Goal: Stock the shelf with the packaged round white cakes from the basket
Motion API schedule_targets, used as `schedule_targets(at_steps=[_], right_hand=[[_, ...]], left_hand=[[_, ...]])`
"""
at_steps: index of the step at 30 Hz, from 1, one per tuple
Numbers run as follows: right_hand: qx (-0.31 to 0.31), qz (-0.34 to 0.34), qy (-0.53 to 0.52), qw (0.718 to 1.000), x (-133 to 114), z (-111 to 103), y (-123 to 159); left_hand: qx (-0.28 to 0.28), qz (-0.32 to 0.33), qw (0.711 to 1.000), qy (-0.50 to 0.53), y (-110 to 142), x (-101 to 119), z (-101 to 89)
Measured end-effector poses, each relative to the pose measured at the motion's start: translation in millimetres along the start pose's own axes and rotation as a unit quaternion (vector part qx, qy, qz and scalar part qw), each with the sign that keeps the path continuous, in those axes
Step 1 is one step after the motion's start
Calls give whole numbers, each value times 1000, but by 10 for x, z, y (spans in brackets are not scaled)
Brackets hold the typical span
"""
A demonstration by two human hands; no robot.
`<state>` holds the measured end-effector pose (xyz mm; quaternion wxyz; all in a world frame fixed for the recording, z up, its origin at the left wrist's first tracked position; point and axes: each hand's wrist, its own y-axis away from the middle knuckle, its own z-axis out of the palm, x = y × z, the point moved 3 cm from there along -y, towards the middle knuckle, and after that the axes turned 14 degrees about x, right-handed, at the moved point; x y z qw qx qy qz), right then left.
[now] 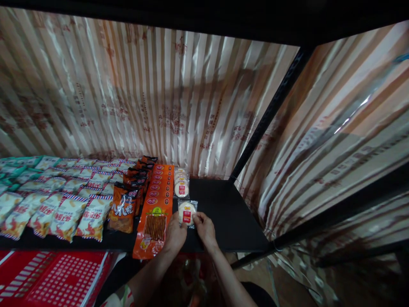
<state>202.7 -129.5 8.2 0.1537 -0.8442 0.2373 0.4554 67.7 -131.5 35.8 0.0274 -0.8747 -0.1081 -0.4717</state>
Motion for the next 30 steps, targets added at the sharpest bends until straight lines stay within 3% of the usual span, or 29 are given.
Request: schedule_targets(at_steps=[14,30], right_hand=[[3,-3,103,995,-172,210,-353],[18,-9,90,996,-257,408,-635]], left_hand=[[13,11,1000,-22,-283,41,229],[18,23,999,-26,-541,115,272]])
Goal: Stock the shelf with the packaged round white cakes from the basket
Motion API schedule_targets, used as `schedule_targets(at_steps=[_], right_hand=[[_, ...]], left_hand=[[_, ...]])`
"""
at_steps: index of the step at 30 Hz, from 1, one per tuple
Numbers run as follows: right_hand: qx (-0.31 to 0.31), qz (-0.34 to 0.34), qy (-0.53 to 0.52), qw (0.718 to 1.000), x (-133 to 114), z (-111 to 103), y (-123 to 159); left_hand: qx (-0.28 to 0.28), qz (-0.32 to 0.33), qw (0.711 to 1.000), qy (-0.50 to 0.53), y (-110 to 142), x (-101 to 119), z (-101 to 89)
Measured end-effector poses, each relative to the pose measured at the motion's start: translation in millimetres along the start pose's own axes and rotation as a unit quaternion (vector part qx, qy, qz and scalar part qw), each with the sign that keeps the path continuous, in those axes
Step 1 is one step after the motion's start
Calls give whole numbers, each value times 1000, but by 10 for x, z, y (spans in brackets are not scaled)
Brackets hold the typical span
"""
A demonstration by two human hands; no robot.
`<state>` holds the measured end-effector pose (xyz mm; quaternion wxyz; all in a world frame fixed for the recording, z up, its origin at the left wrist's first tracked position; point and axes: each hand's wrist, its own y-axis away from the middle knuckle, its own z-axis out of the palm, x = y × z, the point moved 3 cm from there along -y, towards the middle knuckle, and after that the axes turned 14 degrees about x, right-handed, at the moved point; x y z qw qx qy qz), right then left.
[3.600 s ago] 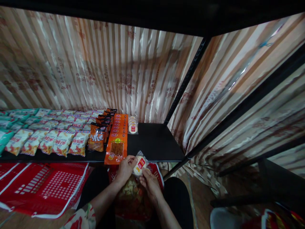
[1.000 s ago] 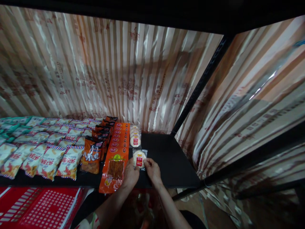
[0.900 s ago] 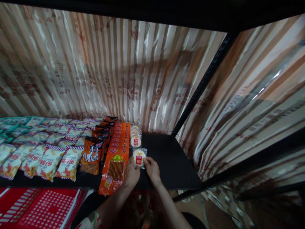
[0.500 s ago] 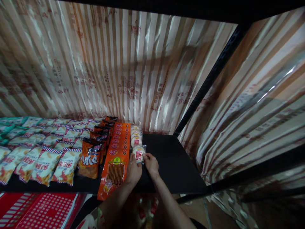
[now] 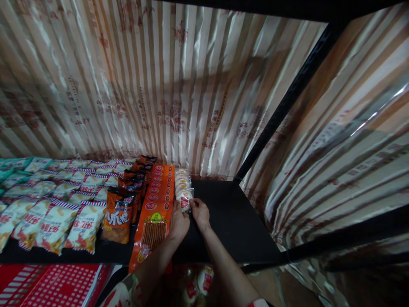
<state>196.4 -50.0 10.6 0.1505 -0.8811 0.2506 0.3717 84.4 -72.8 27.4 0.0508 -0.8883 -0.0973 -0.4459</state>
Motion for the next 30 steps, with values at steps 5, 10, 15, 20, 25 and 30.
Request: schedule_targets(at_steps=[5,10,15,20,25,30], right_hand=[[13,-6,14,1000,-6,44,-33],[12,-20,25,999,-23,48,-38],[22,-25,26,999,0,75,-30],[35,-40,30,998,37,119,-8],[42,-50,36,997,41,126,7],[53,-48,25,997,51,130,19]], left_hand=[[20,6,999,26,-46,-64,59],[20,13,999,27,-61,-86,69],[17,7,1000,20,-35,-71,56],[24,20,999,17,-15,-85,84],[24,35,999,13,-11,-140,134],[25,32,999,11,11,-134,121]])
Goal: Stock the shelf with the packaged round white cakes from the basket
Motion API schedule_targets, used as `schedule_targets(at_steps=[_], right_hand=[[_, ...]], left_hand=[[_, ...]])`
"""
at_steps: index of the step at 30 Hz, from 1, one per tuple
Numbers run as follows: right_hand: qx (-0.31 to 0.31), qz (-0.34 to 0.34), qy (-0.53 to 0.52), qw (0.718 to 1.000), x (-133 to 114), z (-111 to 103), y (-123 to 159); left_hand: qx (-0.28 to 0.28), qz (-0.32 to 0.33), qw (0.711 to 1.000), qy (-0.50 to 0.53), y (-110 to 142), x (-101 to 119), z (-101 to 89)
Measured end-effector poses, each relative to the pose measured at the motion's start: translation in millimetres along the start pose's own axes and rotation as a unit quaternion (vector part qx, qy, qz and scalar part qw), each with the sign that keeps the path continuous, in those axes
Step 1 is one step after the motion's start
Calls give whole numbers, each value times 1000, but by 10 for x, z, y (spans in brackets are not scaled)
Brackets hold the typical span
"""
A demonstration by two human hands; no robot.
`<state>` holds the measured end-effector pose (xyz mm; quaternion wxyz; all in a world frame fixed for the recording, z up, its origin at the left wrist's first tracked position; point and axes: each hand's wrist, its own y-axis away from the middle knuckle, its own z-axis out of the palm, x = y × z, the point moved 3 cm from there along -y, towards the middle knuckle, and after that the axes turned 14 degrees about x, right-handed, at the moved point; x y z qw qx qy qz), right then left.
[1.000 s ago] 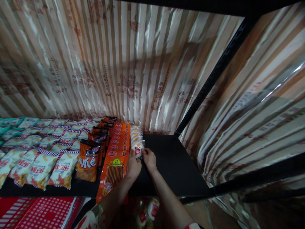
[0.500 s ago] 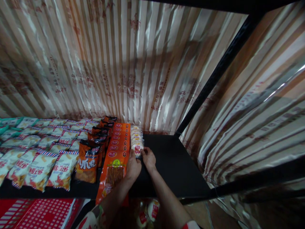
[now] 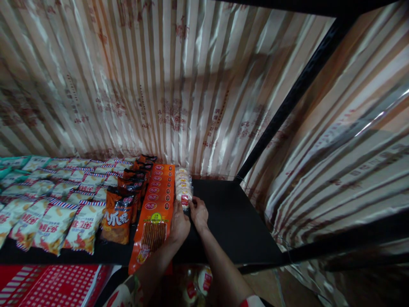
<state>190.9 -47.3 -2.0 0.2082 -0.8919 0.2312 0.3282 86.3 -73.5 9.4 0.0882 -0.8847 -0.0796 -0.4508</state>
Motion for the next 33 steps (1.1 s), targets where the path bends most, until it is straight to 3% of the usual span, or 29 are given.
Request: schedule_targets(at_steps=[12,23,33], right_hand=[[10,24,-30,999,-9,-9,-22],[-4,21,27,999,-49,1,-47],[58,17,-71,996,-4,-109,72]], left_hand=[[16,12,1000,12,0,3,26],[-3,5,1000,-17,11,35,19],[14,49,999,3,104,96,6]])
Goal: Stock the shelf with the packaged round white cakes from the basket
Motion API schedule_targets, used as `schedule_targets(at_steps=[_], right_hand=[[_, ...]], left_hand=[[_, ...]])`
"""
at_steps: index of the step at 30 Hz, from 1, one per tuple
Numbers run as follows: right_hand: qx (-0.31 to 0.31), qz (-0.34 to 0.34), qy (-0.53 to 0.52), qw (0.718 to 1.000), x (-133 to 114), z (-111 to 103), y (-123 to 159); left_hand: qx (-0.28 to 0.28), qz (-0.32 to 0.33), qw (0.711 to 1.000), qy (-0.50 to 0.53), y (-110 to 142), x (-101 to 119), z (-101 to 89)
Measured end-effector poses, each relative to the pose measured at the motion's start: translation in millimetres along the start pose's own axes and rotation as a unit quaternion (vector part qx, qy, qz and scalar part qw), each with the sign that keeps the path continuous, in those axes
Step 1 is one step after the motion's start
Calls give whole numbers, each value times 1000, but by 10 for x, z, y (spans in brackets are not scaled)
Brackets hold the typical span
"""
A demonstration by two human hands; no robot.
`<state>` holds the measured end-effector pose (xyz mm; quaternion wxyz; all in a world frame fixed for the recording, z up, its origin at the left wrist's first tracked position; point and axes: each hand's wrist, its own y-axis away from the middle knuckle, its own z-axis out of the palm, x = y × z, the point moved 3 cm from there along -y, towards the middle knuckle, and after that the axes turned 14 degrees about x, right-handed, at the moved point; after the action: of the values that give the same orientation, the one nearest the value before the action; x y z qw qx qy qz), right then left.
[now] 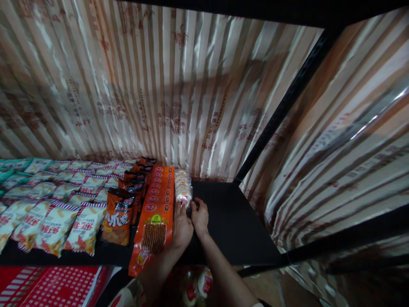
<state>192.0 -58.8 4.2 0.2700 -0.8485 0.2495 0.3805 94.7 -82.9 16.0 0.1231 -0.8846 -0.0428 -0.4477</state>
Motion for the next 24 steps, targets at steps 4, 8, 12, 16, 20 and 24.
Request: schedule_targets(at_steps=[4,8,12,16,20,24], right_hand=[[23,-6,-40,999,66,-116,153],[49,-6,-108,993,211,-244,373],[56,2,-166,985,359,-423,666],[53,1,-183,982,462,-645,1007],[47,-17,-152,987,622,-806,1317],[16,-33,-95,995,874,-842,1597]], left_hand=[[-20,-7,1000,13,178,76,-57],[-44,-20,998,37,460,127,-144],[-59,4,995,83,789,156,-247],[-57,23,992,113,1115,136,-358],[-82,24,989,118,1436,25,-394],[-118,10,988,100,1727,-193,-333]])
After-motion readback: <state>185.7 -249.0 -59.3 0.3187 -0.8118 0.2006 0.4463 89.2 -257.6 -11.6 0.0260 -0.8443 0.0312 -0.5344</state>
